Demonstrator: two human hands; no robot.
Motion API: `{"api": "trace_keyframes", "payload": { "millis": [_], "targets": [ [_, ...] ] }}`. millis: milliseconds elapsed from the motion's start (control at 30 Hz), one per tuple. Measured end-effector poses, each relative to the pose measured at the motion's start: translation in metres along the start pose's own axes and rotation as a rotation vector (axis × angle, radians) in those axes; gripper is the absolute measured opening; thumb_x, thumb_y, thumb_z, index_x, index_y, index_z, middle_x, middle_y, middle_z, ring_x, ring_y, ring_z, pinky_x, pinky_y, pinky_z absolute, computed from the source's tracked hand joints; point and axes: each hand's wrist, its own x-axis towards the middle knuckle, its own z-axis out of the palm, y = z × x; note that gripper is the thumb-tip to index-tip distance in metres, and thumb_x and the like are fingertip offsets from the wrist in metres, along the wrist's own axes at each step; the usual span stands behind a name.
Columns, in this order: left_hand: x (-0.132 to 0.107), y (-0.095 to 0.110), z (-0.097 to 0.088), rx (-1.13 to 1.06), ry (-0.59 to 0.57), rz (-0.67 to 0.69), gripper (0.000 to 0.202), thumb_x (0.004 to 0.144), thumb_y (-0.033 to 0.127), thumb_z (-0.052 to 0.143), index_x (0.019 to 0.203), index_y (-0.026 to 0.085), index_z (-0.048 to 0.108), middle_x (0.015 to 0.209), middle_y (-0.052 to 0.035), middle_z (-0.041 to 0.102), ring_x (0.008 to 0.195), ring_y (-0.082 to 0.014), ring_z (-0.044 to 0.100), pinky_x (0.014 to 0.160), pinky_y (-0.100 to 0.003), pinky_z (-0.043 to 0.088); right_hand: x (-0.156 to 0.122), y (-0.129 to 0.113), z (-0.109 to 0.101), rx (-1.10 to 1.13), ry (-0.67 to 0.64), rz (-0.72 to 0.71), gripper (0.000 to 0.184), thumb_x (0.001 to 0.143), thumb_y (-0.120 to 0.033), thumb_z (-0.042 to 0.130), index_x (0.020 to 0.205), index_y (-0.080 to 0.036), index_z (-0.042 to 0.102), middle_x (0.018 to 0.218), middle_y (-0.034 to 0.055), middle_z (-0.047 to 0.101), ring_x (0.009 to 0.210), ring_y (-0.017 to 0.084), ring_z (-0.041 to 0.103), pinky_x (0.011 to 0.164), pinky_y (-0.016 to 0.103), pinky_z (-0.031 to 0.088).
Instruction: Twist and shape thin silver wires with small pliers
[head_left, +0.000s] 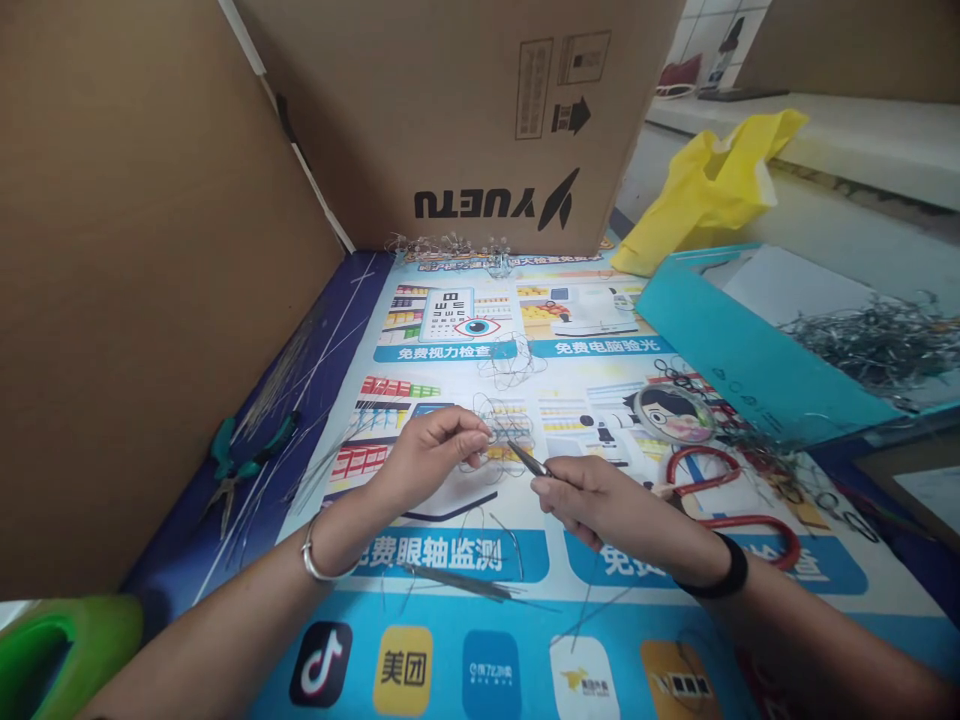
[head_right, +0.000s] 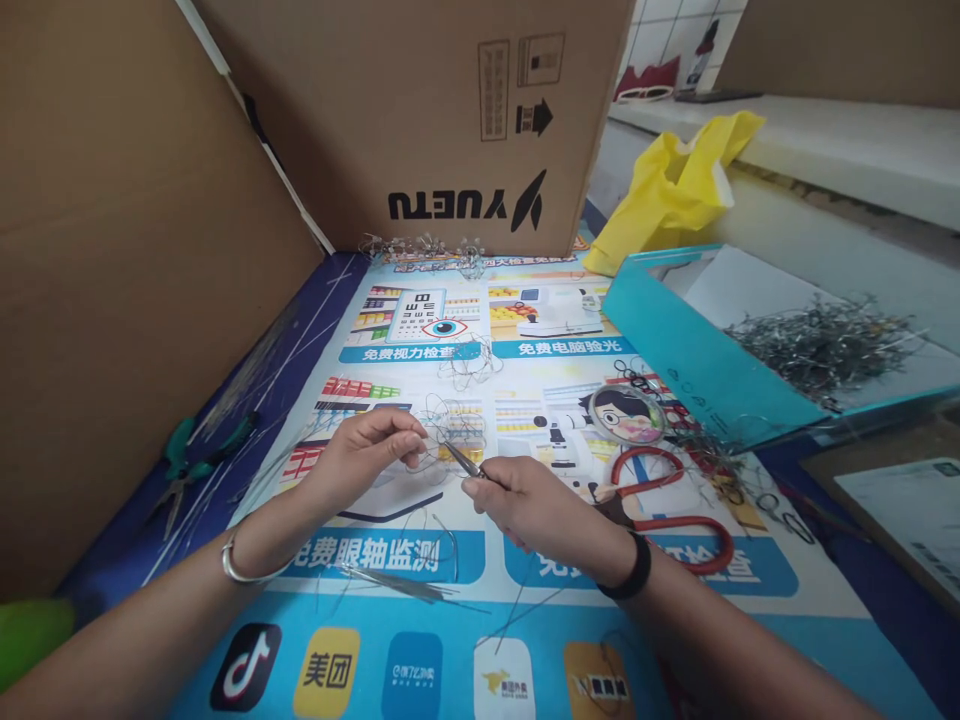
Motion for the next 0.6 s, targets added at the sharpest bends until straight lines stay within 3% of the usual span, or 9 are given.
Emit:
{"api": "trace_keyframes", "payload": {
  "millis": [400, 600],
  "targets": [
    [-0.001, -0.005, 0.014, -0.272, 0.136, -0.032, 0.011, 0.078, 0.026, 0.065, 0.077, 0.015, 0.064, 0.067, -0.0015, 0.068, 0.063, -0.0103, 0.061, 0.064, -0.022, 0.048, -0.002, 0.001, 0.011, 0.315, -0.030, 0.043, 0.037, 0.088, -0.051, 0.045, 0.075, -0.017, 0.049, 0.050, -0.0026, 0.055, 0.044, 0.009, 0.051, 0.043, 0.020, 0.034],
    [-0.006, -0.002, 0.019, -0.249, 0.160, -0.016, 0.008, 0.078, 0.024, 0.064, 0.077, 0.016, 0.066, 0.070, -0.0015, 0.069, 0.066, -0.0107, 0.061, 0.066, -0.023, 0.050, -0.004, -0.006, 0.024, 0.291, -0.094, 0.048, 0.038, 0.088, -0.052, 0.044, 0.072, -0.018, 0.049, 0.047, -0.0019, 0.055, 0.042, 0.009, 0.047, 0.046, 0.022, 0.035]
  ]
}}
